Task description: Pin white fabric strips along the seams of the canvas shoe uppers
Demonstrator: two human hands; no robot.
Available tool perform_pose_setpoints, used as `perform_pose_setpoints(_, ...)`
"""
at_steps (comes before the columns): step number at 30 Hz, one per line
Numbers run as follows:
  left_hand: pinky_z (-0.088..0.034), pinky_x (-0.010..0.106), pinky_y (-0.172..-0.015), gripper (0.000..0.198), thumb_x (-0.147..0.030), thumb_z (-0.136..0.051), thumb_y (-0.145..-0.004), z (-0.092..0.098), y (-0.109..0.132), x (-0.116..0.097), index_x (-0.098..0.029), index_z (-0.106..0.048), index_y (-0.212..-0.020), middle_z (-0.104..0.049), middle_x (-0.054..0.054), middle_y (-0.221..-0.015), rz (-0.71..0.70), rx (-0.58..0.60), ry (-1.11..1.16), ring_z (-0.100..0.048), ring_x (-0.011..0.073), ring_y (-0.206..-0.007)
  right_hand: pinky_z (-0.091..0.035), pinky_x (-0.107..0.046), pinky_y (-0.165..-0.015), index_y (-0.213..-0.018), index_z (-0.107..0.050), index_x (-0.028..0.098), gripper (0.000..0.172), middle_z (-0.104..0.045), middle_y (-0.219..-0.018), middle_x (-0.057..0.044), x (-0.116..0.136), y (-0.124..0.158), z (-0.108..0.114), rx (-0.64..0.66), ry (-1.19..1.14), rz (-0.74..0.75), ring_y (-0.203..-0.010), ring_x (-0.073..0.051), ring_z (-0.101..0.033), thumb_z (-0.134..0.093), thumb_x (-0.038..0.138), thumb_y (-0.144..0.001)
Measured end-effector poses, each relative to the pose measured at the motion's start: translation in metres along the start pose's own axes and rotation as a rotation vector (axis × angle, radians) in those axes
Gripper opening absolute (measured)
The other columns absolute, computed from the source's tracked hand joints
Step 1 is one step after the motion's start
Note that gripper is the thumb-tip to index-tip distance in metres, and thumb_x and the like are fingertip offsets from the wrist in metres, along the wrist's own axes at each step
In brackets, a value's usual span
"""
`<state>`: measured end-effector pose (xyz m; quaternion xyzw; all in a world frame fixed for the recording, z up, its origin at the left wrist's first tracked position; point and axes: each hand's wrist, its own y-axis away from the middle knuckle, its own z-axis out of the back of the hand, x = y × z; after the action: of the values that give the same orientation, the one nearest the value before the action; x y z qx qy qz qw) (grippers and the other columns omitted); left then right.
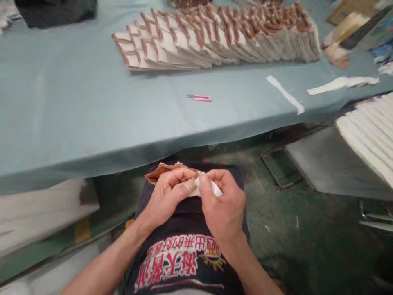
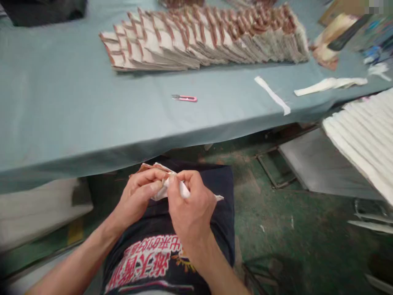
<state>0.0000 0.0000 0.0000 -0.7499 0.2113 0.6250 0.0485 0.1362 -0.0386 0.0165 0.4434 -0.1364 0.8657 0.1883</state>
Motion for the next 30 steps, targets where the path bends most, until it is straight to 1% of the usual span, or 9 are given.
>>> perform_pose_setpoints(3,-0.052,0.024,-0.073,0.016,-0.028,-0.076,-0.083,-0.007,0.001,-0.003,-0.014,-0.075,-0.09,-0.074,0.005,-0.087,-0.011,-0.006,-0.001,-0.064,0.0154,-0.077,-0.043,-0.027,-0.053,-0.08,-0.065,0.022,0.022,-0.07,-0.064,0.002,-0.003,0.0,-0.001,-0.008,-0.005,-0.012,-0.053,-0.016,-0.063,-0.061,0.04,-0.091)
perform_pose_setpoints(5,-0.052,0.024,-0.072,0.016,-0.027,-0.076,-0.081,-0.01,0.0,-0.003,-0.014,-0.074,-0.089,-0.073,0.005,-0.085,-0.015,-0.032,-0.013,-0.063,0.0155,-0.076,-0.043,-0.027,-0.054,-0.081,-0.065,0.022,0.022,-0.07,-0.064,0.002,-0.004,0.0,-0.001,-0.013,-0.005,-0.007,-0.053,-0.017,-0.063,-0.061,0.04,-0.092)
perform_pose_setpoints(10,-0.049,0.024,-0.065,0.016,-0.029,-0.072,-0.083,-0.014,-0.002,0.0,-0.013,-0.072,-0.083,-0.069,0.003,-0.078,0.0,-0.113,-0.068,-0.059,0.0142,-0.069,-0.042,-0.027,-0.055,-0.081,-0.065,0.021,0.022,-0.069,-0.064,0.002,-0.004,-0.002,-0.003,-0.014,0.011,0.04,-0.054,-0.016,-0.064,-0.06,0.039,-0.093)
perform_pose_setpoints(13,-0.047,0.024,-0.062,0.016,-0.029,-0.069,-0.082,-0.016,-0.003,0.001,-0.013,-0.071,-0.079,-0.067,0.002,-0.073,-0.008,-0.158,-0.081,-0.057,0.0138,-0.065,-0.043,-0.027,-0.056,-0.081,-0.065,0.021,0.022,-0.069,-0.064,0.002,-0.005,-0.003,-0.002,-0.001,-0.005,0.043,-0.054,-0.016,-0.064,-0.061,0.039,-0.093)
perform_pose_setpoints(16,-0.046,0.024,-0.061,0.014,-0.026,-0.066,-0.081,-0.019,-0.002,-0.002,-0.014,-0.07,-0.074,-0.066,0.001,-0.071,-0.036,-0.192,-0.126,-0.056,0.0133,-0.064,-0.044,-0.027,-0.055,-0.081,-0.065,0.021,0.022,-0.069,-0.065,0.002,-0.005,-0.002,0.0,0.045,-0.038,0.032,-0.055,-0.016,-0.064,-0.062,0.039,-0.093)
perform_pose_setpoints(19,-0.044,0.024,-0.059,0.013,-0.023,-0.064,-0.08,-0.02,0.0,-0.008,-0.014,-0.069,-0.072,-0.066,0.001,-0.069,-0.065,-0.202,-0.18,-0.055,0.0128,-0.062,-0.044,-0.025,-0.053,-0.083,-0.064,0.021,0.02,-0.069,-0.065,0.002,-0.004,0.0,0.005,0.099,-0.078,0.022,-0.054,-0.015,-0.064,-0.062,0.038,-0.094)
perform_pose_setpoints(25,-0.042,0.024,-0.056,0.013,-0.021,-0.061,-0.078,-0.017,0.008,-0.012,-0.015,-0.068,-0.071,-0.065,0.0,-0.067,-0.061,-0.221,-0.241,-0.052,0.013,-0.06,-0.041,-0.025,-0.049,-0.082,-0.062,0.022,0.018,-0.063,-0.058,0.005,0.003,0.004,0.012,0.193,-0.099,0.021,-0.049,-0.013,-0.058,-0.06,0.036,-0.094)
perform_pose_setpoints(30,-0.044,0.024,-0.059,0.011,-0.018,-0.059,-0.077,-0.016,0.011,-0.013,-0.016,-0.069,-0.071,-0.066,0.0,-0.069,-0.072,-0.225,-0.228,-0.055,0.0137,-0.063,-0.038,-0.025,-0.048,-0.08,-0.058,0.023,0.019,-0.058,-0.056,0.006,0.008,0.003,0.013,0.235,-0.111,-0.003,-0.047,-0.013,-0.054,-0.058,0.037,-0.093)
